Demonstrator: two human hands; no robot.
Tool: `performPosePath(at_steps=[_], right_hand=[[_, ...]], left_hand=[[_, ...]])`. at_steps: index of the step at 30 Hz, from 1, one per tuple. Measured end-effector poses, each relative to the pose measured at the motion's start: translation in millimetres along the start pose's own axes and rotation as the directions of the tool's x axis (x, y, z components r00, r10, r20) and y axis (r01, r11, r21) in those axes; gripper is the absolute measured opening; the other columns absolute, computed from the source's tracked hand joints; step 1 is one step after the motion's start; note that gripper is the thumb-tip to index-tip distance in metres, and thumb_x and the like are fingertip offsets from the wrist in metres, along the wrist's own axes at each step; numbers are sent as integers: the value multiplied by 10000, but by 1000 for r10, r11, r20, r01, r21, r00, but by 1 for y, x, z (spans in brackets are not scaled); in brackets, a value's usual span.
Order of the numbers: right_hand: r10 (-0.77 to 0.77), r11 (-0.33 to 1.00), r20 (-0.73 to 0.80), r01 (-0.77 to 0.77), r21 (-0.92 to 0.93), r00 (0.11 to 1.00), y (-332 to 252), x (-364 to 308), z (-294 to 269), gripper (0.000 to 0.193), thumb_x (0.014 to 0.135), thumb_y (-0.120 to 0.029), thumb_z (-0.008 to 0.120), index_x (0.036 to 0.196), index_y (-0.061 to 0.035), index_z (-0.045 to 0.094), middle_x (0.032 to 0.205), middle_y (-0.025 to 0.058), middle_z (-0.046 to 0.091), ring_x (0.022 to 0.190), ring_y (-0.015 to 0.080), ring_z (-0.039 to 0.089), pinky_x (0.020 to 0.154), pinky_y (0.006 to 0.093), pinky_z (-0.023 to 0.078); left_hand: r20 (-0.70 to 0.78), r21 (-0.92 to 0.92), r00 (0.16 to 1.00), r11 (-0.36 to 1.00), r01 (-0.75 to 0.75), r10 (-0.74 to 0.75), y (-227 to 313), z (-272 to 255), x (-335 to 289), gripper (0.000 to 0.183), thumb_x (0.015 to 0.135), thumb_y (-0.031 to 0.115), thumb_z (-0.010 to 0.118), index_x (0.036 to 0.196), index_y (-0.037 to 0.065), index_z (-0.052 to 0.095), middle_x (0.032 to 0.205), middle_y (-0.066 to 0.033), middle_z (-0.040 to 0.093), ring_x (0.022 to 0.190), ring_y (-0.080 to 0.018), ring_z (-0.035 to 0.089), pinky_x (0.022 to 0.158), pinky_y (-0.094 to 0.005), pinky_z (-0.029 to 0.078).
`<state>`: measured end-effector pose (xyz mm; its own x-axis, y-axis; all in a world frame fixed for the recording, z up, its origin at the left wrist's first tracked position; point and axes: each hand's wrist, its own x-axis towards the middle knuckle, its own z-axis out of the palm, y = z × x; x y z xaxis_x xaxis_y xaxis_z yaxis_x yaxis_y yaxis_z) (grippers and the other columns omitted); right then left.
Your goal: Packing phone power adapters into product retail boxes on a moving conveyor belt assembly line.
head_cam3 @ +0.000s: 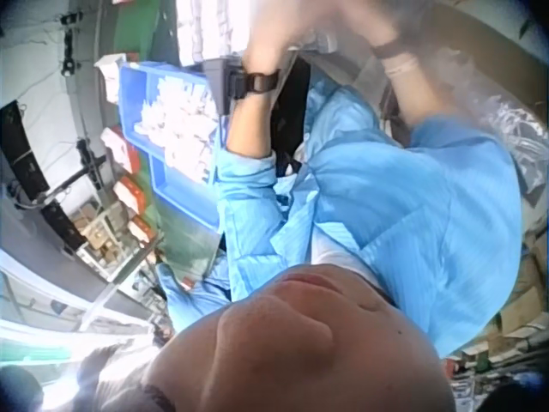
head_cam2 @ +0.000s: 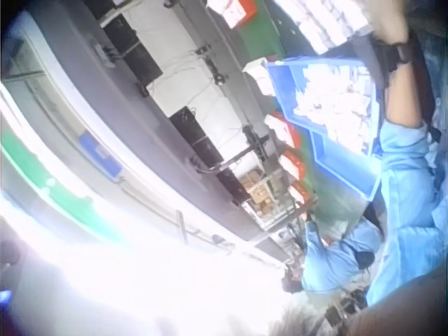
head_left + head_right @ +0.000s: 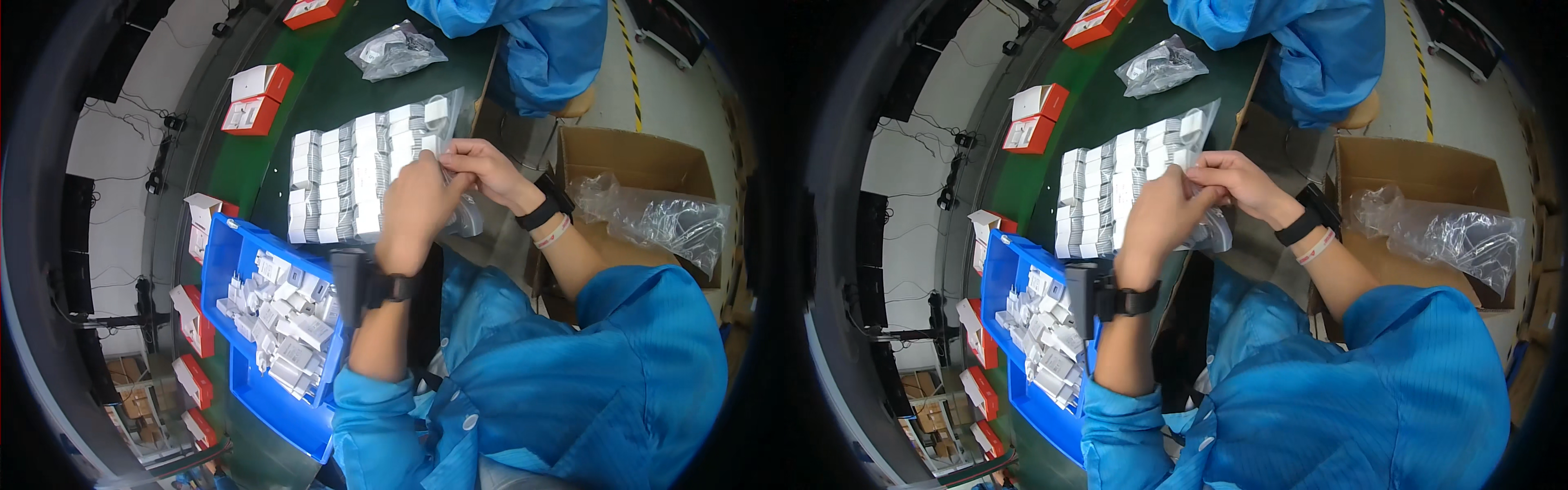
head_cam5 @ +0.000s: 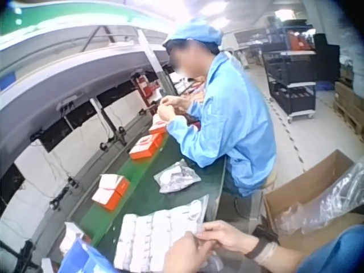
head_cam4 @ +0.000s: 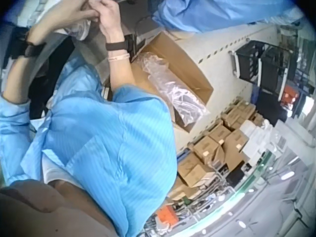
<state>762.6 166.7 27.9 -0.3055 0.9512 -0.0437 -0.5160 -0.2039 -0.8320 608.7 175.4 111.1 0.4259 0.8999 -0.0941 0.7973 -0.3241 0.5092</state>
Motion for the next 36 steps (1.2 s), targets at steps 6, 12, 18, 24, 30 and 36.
performPosePath(at_steps=[6,12,18,24,30,36], right_hand=[[-181,983,247,180,27,952,-36,28,50,240,978,-221,595,801,-60,621,706,-7,599,555,23,477,491,173,343],[-260,965,407,255,65,876,-69,58,127,241,974,-206,596,788,-54,619,638,-5,575,487,33,467,439,181,320],[-298,942,458,336,-1,838,-79,83,189,192,955,-189,587,835,-45,631,593,9,559,446,39,451,411,194,301],[-387,911,563,399,109,730,-99,98,257,179,976,-133,552,864,-3,603,629,-15,452,509,52,411,449,200,354],[-429,876,619,470,107,658,-107,112,322,314,984,-138,530,691,-92,427,554,-56,352,414,38,325,393,199,264],[-390,877,641,478,41,661,-118,79,378,318,997,-201,486,695,-111,445,548,-68,348,437,17,298,405,200,234]], left_hand=[[138,-235,981,967,-103,138,-3,-90,-20,332,948,272,639,869,-51,648,676,-24,562,636,-87,486,573,-267,401],[25,-663,979,737,-133,200,-31,-153,-51,259,992,218,597,788,60,613,687,46,485,608,-35,373,553,-208,289],[-201,-764,974,606,-224,107,-55,-188,-82,290,979,211,594,741,44,599,649,29,520,601,-39,427,553,-217,324],[-541,-666,838,572,-479,72,-56,-227,-106,281,929,151,572,677,27,576,568,-1,534,494,-55,450,477,-227,346],[-676,-666,735,385,-639,51,-61,-260,-144,270,903,107,554,651,10,550,565,-26,536,477,-74,434,462,-228,332],[-736,-637,673,258,-727,79,-57,-277,-193,294,918,126,550,647,14,543,564,-32,533,468,-78,430,450,-232,329]])
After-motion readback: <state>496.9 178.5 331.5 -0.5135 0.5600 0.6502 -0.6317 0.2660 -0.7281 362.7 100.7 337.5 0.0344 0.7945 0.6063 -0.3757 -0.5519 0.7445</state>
